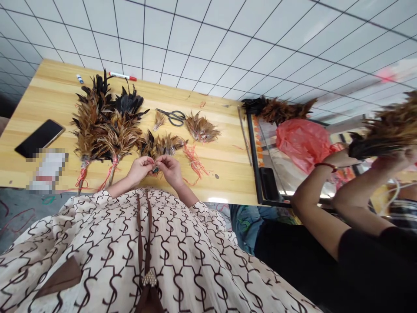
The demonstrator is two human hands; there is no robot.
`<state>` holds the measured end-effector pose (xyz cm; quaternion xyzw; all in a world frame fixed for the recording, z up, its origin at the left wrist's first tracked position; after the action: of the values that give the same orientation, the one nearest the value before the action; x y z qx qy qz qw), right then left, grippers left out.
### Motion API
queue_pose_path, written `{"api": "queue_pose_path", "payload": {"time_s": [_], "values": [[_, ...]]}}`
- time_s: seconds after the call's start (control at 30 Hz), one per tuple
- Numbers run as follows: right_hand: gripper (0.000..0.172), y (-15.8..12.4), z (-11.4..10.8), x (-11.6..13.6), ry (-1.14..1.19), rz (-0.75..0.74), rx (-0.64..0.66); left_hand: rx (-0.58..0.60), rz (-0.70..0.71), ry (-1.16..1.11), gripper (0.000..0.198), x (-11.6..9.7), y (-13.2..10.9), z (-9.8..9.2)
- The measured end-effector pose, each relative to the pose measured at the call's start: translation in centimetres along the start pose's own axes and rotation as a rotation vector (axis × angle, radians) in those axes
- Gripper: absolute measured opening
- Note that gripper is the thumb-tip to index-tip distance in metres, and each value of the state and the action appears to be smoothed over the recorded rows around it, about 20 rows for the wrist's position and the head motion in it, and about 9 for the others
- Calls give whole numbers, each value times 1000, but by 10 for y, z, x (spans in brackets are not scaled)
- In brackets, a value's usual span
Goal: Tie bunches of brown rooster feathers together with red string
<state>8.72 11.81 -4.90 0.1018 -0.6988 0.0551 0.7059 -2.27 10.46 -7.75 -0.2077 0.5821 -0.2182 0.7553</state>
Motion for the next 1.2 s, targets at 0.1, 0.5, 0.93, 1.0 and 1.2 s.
{"api": "queue_pose_path", "payload": {"time_s": [0.1, 0.5, 0.93, 1.0, 1.2], "values": [[23, 3, -9, 10, 11, -31, -56, 5, -68, -104, 17, 2, -2, 0], [23, -17, -33, 9, -103, 4, -301, 23, -214, -324, 18, 9, 0, -4], [30, -20, 15, -44, 508, 432, -122, 52, -231, -403, 17, 2, -6, 5], [27, -16, 18, -46, 564, 439, -126, 58, -227, -403, 16, 2, -6, 6], [28, -12, 19, -55, 570, 440, -128, 75, -221, -387, 16, 3, -4, 6]]}}
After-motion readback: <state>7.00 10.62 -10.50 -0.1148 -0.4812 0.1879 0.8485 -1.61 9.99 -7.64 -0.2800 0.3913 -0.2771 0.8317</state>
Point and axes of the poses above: each hand's wrist, its own y-axis towards the middle knuckle, its own z-axis out of the palm, x = y × z, the point moved 8 cm from there along y, towards the middle knuckle, and after that the axes turned 8 degrees about -z, right-handed, at the moved point
